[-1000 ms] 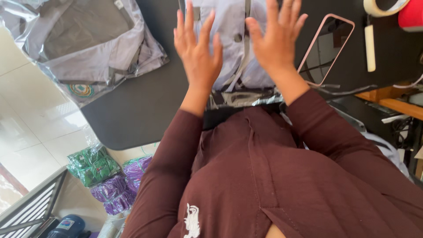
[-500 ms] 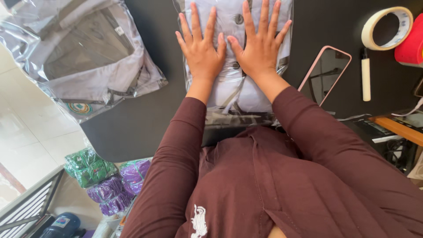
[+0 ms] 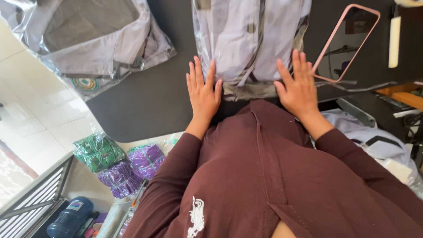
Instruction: The person wraps folded uniform shirts in clear plastic bags, presses each package flat on the table, seals the bags with tape from a tape dispenser, and writes on the tape with a marker. They stack the finished wrapped packages and place completed bundles aside.
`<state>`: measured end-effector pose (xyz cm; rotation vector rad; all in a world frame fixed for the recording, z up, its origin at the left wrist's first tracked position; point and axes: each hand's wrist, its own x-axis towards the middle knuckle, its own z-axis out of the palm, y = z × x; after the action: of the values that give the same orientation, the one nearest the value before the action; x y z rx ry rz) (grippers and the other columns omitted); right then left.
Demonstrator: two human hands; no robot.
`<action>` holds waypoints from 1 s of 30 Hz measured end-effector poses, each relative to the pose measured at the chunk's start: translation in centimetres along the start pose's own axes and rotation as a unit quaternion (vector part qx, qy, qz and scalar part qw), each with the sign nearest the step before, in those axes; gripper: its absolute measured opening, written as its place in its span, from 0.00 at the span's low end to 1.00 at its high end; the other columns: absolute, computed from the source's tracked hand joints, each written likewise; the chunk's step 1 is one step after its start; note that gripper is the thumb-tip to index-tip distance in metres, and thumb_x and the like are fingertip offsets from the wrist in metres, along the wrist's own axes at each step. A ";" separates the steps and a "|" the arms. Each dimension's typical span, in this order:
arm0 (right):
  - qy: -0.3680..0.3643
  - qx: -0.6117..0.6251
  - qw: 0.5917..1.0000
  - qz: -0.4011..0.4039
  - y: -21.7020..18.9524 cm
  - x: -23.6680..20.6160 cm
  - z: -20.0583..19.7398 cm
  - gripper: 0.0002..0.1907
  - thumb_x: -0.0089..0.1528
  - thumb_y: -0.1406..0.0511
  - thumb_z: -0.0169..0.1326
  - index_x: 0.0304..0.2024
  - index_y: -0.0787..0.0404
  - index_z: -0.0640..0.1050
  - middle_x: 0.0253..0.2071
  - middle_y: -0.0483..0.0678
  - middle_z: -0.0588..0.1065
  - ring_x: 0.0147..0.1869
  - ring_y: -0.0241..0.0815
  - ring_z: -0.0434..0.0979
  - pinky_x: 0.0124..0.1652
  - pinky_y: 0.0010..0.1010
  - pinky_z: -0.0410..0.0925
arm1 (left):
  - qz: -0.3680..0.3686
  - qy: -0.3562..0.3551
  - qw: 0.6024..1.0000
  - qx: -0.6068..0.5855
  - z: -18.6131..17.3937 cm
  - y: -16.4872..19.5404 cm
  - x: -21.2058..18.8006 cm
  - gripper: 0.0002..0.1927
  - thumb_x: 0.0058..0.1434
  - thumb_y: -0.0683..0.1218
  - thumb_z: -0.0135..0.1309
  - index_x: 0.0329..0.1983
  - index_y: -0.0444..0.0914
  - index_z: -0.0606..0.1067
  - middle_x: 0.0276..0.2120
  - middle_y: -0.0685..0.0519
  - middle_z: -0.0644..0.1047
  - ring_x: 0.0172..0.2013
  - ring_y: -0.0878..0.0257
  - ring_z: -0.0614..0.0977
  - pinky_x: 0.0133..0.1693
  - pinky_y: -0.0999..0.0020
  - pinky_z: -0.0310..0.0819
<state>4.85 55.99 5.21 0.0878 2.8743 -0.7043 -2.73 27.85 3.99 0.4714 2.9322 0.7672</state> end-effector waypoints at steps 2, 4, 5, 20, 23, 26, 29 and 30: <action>0.003 -0.026 0.999 0.022 0.3 -2.5 0.6 0.34 0.68 0.61 0.58 0.76 0.57 0.66 0.80 0.61 0.49 0.83 0.66 0.43 0.74 0.62 0.43 | -0.013 -0.004 1.000 -0.024 -0.2 -0.7 -2.3 0.31 0.70 0.49 0.54 0.75 0.46 0.63 0.74 0.41 0.58 0.73 0.41 0.61 0.70 0.47 0.57; 0.054 0.012 0.998 0.013 -0.6 -3.7 0.9 0.29 0.70 0.65 0.55 0.74 0.59 0.68 0.81 0.60 0.54 0.85 0.64 0.48 0.77 0.59 0.45 | -0.041 -0.004 0.995 -0.093 -0.3 -1.4 -3.1 0.31 0.67 0.44 0.54 0.74 0.42 0.65 0.71 0.45 0.64 0.69 0.45 0.69 0.69 0.53 0.65; 0.083 0.031 0.996 0.007 -1.3 -4.0 0.8 0.27 0.71 0.67 0.53 0.73 0.60 0.70 0.81 0.60 0.56 0.86 0.63 0.50 0.79 0.57 0.47 | -0.106 -0.010 0.983 -0.152 -0.4 -1.8 -3.2 0.30 0.66 0.44 0.55 0.72 0.40 0.65 0.65 0.44 0.67 0.60 0.48 0.73 0.62 0.57 0.69; 0.142 0.152 0.969 -0.135 -14.0 -0.3 2.9 0.04 0.64 0.71 0.63 0.42 0.61 0.81 0.42 0.46 0.76 0.49 0.50 0.74 0.48 0.38 0.69 | -0.194 -0.162 0.944 -0.212 -1.4 -6.3 -2.3 0.17 0.59 0.55 0.62 0.32 0.36 0.83 0.24 0.47 0.82 0.27 0.57 0.84 0.34 0.61 0.76; 0.103 0.194 0.969 -0.117 -15.6 0.4 4.4 0.03 0.65 0.70 0.64 0.41 0.60 0.82 0.39 0.45 0.75 0.46 0.48 0.73 0.47 0.37 0.69 | -0.184 -0.177 0.948 -0.191 -1.5 -6.8 -2.2 0.16 0.60 0.55 0.59 0.30 0.38 0.84 0.22 0.46 0.80 0.26 0.55 0.82 0.33 0.59 0.75; 0.079 0.199 0.967 -0.136 -16.7 1.0 5.5 0.04 0.62 0.69 0.65 0.38 0.61 0.81 0.37 0.46 0.74 0.46 0.49 0.73 0.45 0.38 0.68 | -0.181 -0.213 0.935 -0.218 -1.5 -7.6 -2.5 0.17 0.62 0.55 0.56 0.29 0.39 0.85 0.19 0.45 0.78 0.23 0.56 0.81 0.32 0.60 0.74; 0.070 0.155 0.974 -0.150 -17.4 1.1 6.0 0.04 0.61 0.68 0.64 0.36 0.59 0.81 0.37 0.44 0.74 0.46 0.48 0.72 0.46 0.37 0.67 | -0.163 -0.203 0.930 -0.260 -1.4 -8.2 -2.8 0.18 0.63 0.54 0.54 0.28 0.37 0.84 0.18 0.47 0.77 0.22 0.59 0.79 0.31 0.61 0.73; 0.072 0.143 0.974 -0.159 -17.6 1.1 6.1 0.04 0.61 0.68 0.65 0.35 0.59 0.81 0.37 0.44 0.74 0.46 0.48 0.72 0.47 0.38 0.67 | -0.178 -0.210 0.924 -0.265 -1.2 -8.3 -2.9 0.18 0.63 0.54 0.54 0.28 0.37 0.83 0.17 0.47 0.76 0.21 0.60 0.78 0.30 0.62 0.72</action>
<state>2.97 37.61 7.67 -0.3019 2.9317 -1.2171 -2.44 19.48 0.99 0.0378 2.1971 1.1689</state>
